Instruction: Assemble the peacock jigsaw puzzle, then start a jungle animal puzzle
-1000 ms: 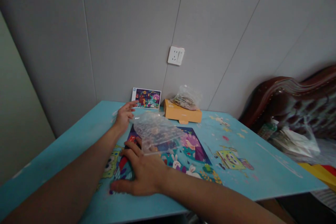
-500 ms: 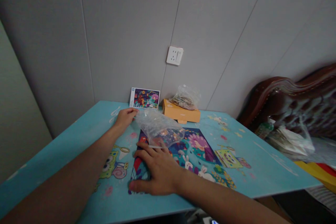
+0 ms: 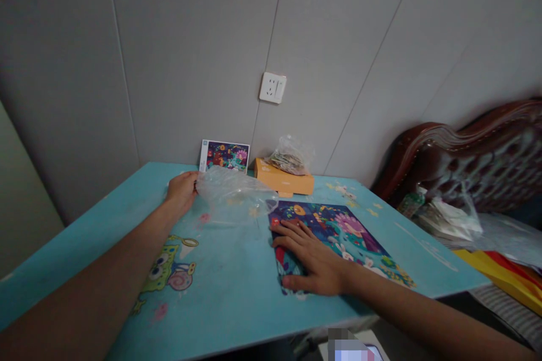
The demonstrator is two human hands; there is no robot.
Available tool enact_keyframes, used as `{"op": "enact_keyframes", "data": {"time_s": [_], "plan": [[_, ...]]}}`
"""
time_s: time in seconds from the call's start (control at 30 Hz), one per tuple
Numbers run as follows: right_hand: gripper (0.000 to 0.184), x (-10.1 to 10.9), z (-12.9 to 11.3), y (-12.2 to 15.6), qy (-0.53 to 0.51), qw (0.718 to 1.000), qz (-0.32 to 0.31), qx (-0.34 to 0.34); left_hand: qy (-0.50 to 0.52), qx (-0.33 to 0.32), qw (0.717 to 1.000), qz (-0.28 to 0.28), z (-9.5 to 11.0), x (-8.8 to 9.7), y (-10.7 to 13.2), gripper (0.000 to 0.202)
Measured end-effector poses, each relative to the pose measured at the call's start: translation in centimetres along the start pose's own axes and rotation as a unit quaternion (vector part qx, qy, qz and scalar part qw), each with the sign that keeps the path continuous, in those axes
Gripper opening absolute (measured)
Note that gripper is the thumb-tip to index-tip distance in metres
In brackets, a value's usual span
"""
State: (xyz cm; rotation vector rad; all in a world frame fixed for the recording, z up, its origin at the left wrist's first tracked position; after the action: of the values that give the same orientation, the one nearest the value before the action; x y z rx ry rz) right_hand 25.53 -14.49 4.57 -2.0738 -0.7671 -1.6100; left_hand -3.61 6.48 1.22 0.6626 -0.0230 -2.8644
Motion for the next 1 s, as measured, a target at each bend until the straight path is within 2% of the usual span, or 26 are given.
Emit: {"op": "enact_keyframes", "data": {"time_s": [0.2, 0.3, 0.4, 0.47, 0.6, 0.77, 1.0], "plan": [[0.061, 1.4, 4.7, 3.6, 0.008, 1.000, -0.005, 0.017, 0.002, 0.008, 1.000, -0.005, 0.2, 0.0, 0.1, 0.008], [0.062, 1.9, 5.5, 4.8, 0.017, 1.000, -0.021, -0.010, 0.000, 0.010, 1.000, -0.008, 0.2, -0.1, 0.2, 0.008], [0.061, 1.4, 4.3, 5.7, 0.044, 0.995, -0.011, -0.088, 0.000, 0.013, 1.000, -0.008, 0.2, -0.2, 0.2, 0.009], [0.069, 0.3, 3.1, 6.3, 0.065, 0.985, 0.010, -0.161, 0.000, 0.014, 1.000, -0.008, 0.1, -0.3, 0.2, 0.010], [0.071, -2.2, 2.1, 7.5, 0.073, 0.942, 0.040, -0.325, 0.000, 0.013, 1.000, -0.005, 0.1, -0.4, 0.2, 0.010], [0.073, -3.2, 4.7, 9.5, 0.114, 0.895, 0.071, -0.426, -0.004, 0.013, 1.000, -0.001, 0.4, -0.3, 0.7, 0.012], [0.074, -1.7, 8.6, 11.1, 0.102, 0.879, 0.055, -0.462, -0.010, 0.012, 1.000, 0.016, 0.7, -0.6, 1.3, 0.015]]}}
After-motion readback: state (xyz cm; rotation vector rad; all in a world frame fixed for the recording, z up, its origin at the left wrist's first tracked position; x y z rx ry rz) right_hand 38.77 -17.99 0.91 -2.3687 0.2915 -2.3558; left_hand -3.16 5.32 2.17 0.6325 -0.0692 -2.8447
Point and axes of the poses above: each hand's wrist, its own y-axis away from the middle knuckle, its own x-axis out of the back of the hand, z = x × y, the point moved 1 cm from there along -y, towards the middle knuckle, and after that the axes turned 4 degrees about x, right-handed, at the moved point
